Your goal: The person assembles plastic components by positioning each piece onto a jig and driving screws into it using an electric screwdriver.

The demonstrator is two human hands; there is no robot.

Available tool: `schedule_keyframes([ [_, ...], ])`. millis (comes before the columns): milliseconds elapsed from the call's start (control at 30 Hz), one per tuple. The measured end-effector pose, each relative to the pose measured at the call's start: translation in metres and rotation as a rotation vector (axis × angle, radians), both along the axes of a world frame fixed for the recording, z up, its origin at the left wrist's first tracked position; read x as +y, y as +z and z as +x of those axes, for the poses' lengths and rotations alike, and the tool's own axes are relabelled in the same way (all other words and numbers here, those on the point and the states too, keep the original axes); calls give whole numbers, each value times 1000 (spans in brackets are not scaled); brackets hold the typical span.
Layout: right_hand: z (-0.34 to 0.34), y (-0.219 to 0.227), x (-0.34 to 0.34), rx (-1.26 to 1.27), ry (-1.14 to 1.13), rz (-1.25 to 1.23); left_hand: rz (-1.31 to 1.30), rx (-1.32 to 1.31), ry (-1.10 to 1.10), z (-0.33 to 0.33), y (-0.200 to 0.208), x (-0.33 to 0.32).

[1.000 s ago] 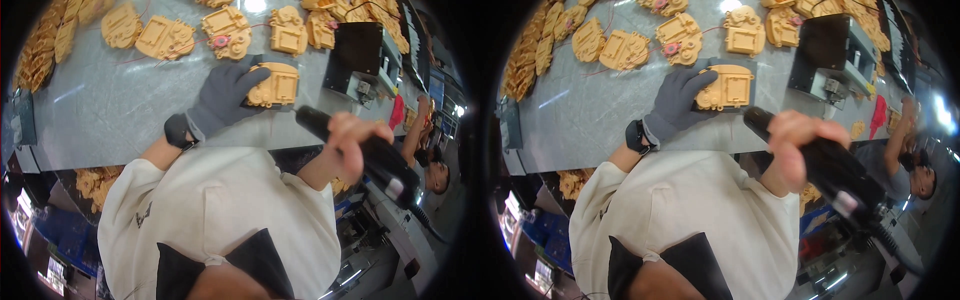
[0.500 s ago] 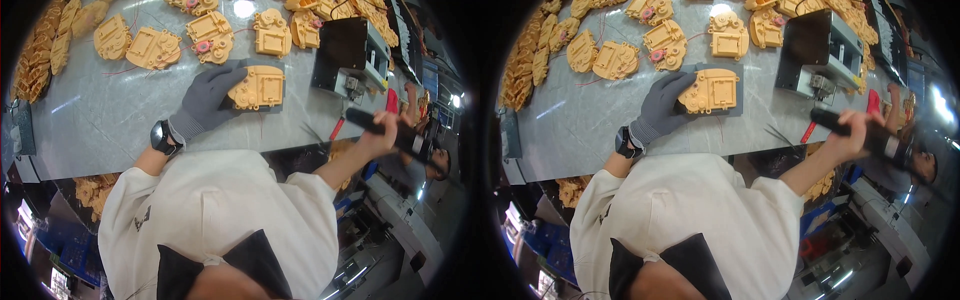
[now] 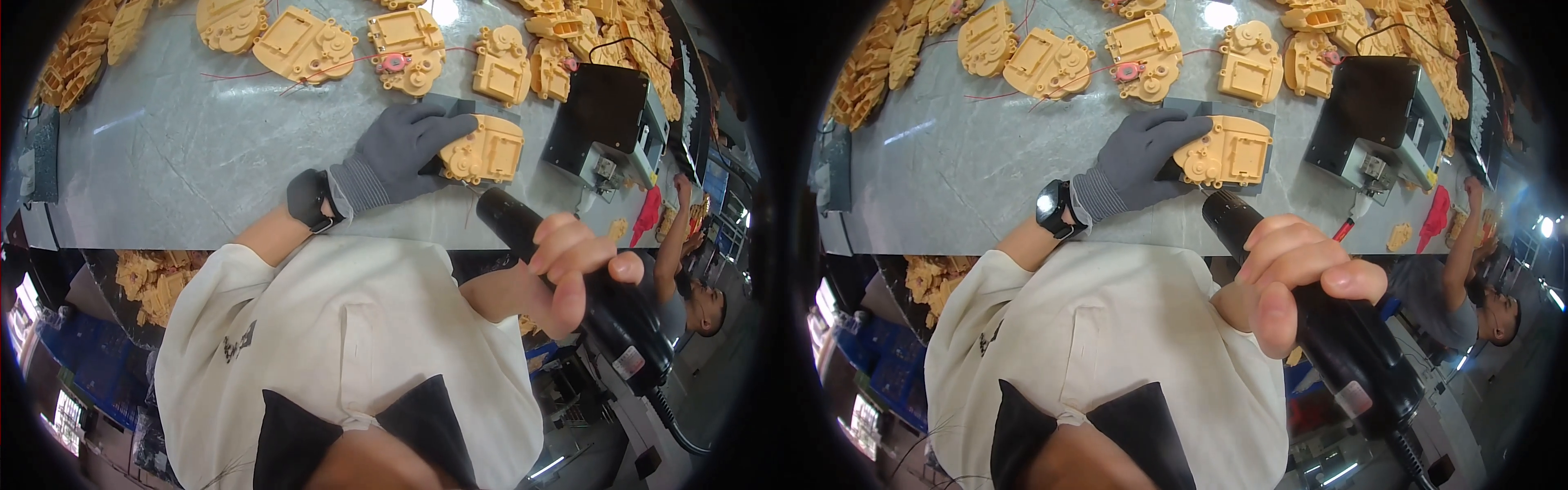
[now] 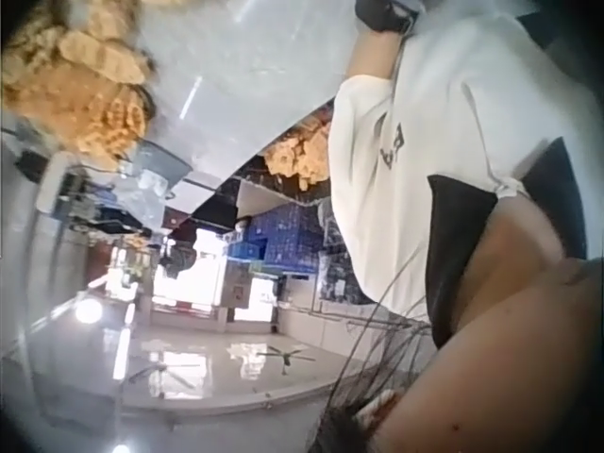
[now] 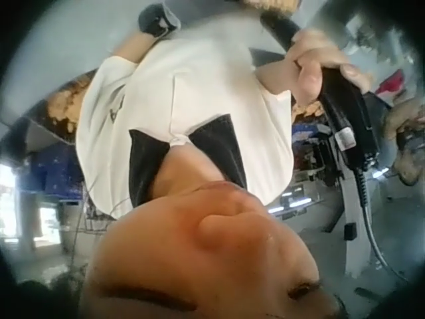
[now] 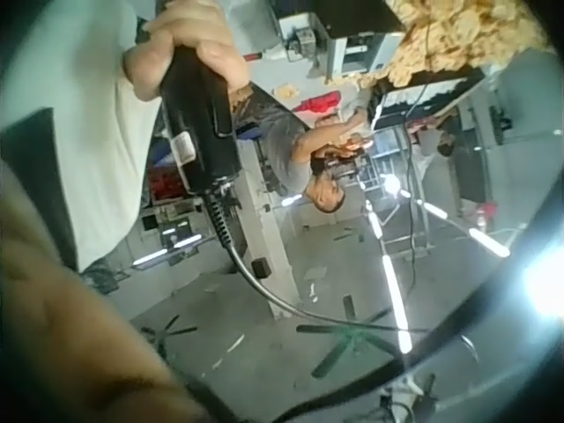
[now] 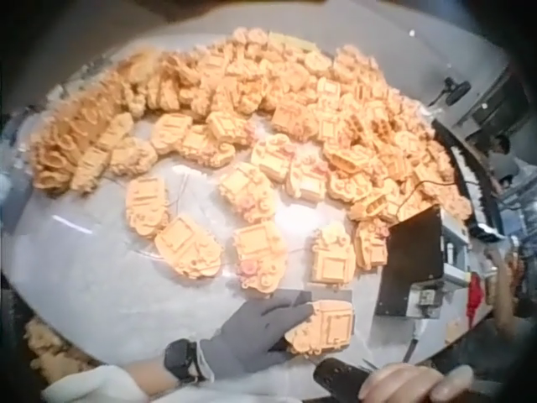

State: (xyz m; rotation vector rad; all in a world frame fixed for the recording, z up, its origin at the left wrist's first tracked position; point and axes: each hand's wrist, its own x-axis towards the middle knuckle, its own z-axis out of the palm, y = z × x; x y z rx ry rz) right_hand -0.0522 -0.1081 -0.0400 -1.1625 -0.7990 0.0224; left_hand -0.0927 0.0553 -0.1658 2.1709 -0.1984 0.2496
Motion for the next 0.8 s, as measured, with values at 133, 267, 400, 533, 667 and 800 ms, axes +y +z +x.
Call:
schedule_keyframes([
  [133, 3, -2, 10, 21, -28, -16, -6, -46, 6, 0, 1, -1],
  [267, 0, -8, 21, 40, -51, -21, -16, -27, 1, 1, -2, 2],
  [400, -2, -7, 21, 29, -72, -31, 9, -72, 27, 1, -2, 0],
  [533, 8, -5, 11, 28, 9, -69, 16, -101, 50, 1, 1, 1],
  [667, 8, -7, 10, 68, -10, -21, 0, -114, 22, 3, -1, 2],
  [800, 8, -6, 14, 38, 12, -72, 25, -117, 44, 1, -1, 1],
])
